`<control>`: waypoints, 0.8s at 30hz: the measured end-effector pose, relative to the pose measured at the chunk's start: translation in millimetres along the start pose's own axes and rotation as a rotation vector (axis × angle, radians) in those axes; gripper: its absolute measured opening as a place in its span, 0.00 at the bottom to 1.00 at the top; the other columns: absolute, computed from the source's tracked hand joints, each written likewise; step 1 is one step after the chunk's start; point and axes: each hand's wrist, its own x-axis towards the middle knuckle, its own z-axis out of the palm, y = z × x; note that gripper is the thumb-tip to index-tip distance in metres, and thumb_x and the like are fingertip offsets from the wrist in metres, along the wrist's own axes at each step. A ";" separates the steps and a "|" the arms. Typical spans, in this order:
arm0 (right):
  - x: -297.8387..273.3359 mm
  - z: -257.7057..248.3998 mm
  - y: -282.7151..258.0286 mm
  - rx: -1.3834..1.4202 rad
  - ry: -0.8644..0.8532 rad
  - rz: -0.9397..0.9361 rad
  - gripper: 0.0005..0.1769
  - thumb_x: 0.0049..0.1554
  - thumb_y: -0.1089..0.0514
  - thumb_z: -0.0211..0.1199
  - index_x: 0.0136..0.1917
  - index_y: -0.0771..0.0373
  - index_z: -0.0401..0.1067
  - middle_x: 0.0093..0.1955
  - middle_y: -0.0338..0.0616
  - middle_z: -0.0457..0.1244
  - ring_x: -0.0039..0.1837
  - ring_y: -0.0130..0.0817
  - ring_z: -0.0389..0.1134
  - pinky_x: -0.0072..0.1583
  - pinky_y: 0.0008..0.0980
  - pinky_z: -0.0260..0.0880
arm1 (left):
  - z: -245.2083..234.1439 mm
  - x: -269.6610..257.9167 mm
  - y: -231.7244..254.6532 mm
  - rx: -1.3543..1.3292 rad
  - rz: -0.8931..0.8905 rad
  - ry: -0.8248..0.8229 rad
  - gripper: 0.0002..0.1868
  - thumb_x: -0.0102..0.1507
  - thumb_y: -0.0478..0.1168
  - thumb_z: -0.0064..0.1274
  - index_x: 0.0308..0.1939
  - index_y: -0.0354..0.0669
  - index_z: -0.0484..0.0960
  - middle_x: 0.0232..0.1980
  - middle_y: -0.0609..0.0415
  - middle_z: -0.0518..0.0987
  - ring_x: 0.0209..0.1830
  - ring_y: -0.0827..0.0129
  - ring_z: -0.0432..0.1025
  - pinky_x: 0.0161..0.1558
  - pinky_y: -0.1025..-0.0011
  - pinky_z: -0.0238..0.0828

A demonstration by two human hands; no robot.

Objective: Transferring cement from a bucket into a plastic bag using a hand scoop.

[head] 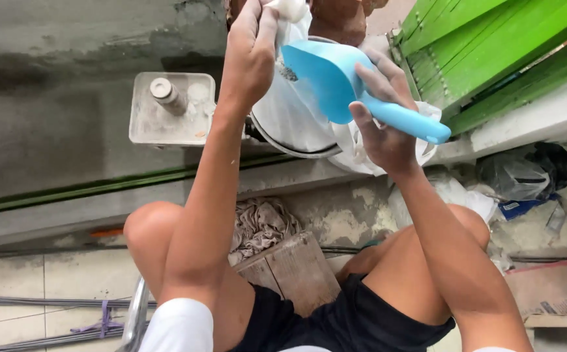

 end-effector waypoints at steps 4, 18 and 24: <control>7.3 1.5 -3.6 0.031 -0.052 0.003 0.23 0.73 0.45 0.53 0.74 0.59 0.65 0.79 0.64 0.52 0.80 0.61 0.56 0.77 0.64 0.62 | -0.7 1.8 -10.5 -0.049 -0.094 -0.026 0.14 0.73 0.45 0.34 0.34 0.48 0.67 0.29 0.64 0.65 0.28 0.78 0.58 0.31 0.74 0.56; 18.7 -13.4 7.4 -0.071 -0.155 -0.262 0.17 0.71 0.58 0.63 0.71 0.64 0.72 0.76 0.70 0.57 0.74 0.67 0.63 0.67 0.61 0.76 | -15.8 -7.0 -0.9 0.026 -0.050 0.088 0.14 0.72 0.42 0.43 0.31 0.47 0.65 0.21 0.65 0.61 0.17 0.82 0.50 0.18 0.76 0.42; 16.7 -14.9 16.6 0.023 -0.133 -0.123 0.19 0.71 0.58 0.60 0.72 0.67 0.68 0.76 0.68 0.56 0.76 0.62 0.61 0.70 0.61 0.74 | -21.3 -12.3 10.8 0.325 0.084 0.106 0.21 0.70 0.50 0.47 0.25 0.44 0.67 0.28 0.58 0.73 0.33 0.71 0.69 0.38 0.67 0.65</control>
